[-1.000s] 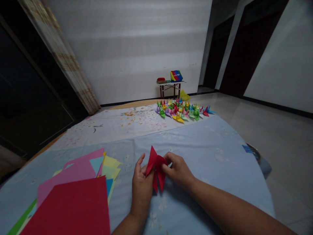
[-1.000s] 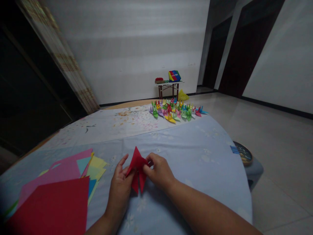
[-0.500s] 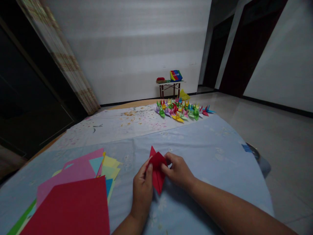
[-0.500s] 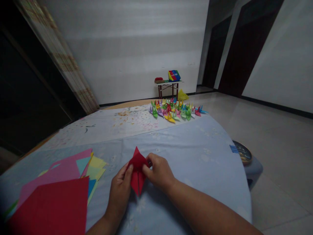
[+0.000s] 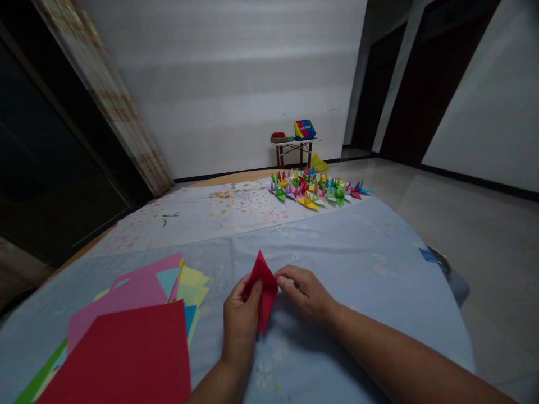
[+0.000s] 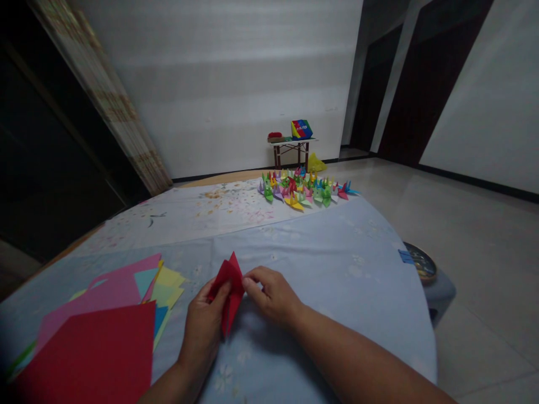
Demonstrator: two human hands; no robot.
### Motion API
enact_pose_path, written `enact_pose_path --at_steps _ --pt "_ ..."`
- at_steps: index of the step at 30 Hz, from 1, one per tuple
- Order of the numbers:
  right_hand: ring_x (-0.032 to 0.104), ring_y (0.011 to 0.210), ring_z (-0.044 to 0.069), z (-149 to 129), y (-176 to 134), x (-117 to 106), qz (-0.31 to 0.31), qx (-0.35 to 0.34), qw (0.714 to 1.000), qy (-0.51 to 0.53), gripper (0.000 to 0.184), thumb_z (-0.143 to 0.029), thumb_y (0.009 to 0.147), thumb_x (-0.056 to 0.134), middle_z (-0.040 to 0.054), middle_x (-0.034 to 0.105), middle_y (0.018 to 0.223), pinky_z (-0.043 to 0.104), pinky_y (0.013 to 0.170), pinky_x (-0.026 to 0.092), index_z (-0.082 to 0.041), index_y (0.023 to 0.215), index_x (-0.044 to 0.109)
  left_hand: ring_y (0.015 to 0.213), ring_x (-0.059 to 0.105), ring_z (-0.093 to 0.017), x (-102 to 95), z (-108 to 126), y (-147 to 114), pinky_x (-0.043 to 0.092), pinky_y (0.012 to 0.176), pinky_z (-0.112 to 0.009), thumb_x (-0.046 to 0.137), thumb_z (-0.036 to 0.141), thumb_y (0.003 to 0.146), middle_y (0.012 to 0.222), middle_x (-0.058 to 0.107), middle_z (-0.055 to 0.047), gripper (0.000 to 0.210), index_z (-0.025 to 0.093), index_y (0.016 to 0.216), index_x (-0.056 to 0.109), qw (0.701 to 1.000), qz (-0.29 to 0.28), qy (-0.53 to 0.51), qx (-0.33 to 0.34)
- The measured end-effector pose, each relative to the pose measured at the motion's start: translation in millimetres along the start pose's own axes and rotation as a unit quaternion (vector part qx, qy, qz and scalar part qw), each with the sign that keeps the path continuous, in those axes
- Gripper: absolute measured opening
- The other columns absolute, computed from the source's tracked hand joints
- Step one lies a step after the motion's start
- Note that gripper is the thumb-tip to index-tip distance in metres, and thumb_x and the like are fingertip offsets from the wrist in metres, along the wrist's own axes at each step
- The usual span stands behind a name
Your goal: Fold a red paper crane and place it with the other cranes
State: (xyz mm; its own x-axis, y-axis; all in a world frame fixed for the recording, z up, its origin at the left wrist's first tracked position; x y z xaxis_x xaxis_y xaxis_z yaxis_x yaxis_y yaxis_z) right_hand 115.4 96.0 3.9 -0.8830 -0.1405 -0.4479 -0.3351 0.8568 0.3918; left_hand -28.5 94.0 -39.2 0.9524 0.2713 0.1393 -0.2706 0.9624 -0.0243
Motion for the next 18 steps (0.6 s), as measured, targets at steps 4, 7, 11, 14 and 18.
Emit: enact_pose_path --at_steps 4,7,11,14,18 --pt "0.057 0.075 0.013 16 2 3 -0.005 0.055 0.993 0.102 0.030 -0.035 0.089 0.039 0.0045 0.061 0.083 0.023 0.062 0.048 -0.016 0.090 0.062 0.077 0.064 -0.019 0.3 -4 2 0.049 0.068 -0.025 0.070 0.032 0.064 0.086 0.071 -0.005 0.036 0.014 0.095 0.065 1.000 -0.003 -0.020 -0.012" --pt "0.056 0.063 0.011 27 1 10 -0.015 0.104 0.981 0.165 0.026 -0.037 0.083 0.050 0.0037 0.060 0.083 0.024 0.054 0.049 -0.015 0.094 0.061 0.078 0.065 -0.019 1.5 -7 3 0.049 0.067 -0.025 0.070 0.032 0.063 0.088 0.071 -0.005 0.038 0.015 0.097 0.065 0.999 -0.015 -0.035 -0.015" --pt "0.056 0.061 0.010 33 0 15 -0.020 0.126 0.973 0.191 0.028 -0.038 0.079 0.056 0.0036 0.061 0.084 0.023 0.053 0.049 -0.015 0.096 0.060 0.079 0.065 -0.020 0.7 -11 4 0.050 0.066 -0.025 0.071 0.033 0.061 0.088 0.071 -0.006 0.038 0.015 0.095 0.066 0.999 -0.016 -0.031 -0.016" --pt "0.057 0.064 0.011 32 1 13 -0.015 0.117 0.977 0.175 0.028 -0.038 0.079 0.057 0.0037 0.061 0.084 0.023 0.055 0.049 -0.015 0.095 0.060 0.078 0.065 -0.020 1.9 -12 3 0.049 0.065 -0.024 0.072 0.034 0.061 0.087 0.071 -0.006 0.040 0.015 0.095 0.066 0.999 -0.019 -0.024 -0.020" --pt "0.054 0.056 0.008 28 1 11 -0.021 0.108 0.977 0.181 0.031 -0.042 0.084 0.048 0.0017 0.058 0.080 0.021 0.052 0.048 -0.016 0.094 0.059 0.073 0.064 -0.019 3.2 -10 1 0.049 0.063 -0.025 0.072 0.034 0.061 0.086 0.071 -0.006 0.041 0.014 0.096 0.065 0.999 -0.015 -0.019 -0.025"
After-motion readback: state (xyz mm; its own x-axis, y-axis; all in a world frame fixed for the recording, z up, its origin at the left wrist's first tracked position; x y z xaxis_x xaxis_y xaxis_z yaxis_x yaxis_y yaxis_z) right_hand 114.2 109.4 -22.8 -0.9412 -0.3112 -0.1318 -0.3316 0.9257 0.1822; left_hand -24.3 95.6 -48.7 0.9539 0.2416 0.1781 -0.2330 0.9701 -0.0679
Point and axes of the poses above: each hand's wrist, its own y-axis towards the middle knuckle, its own x-axis out of the palm, z = x × y, the point moved 8 cm from there along y, towards the middle knuckle
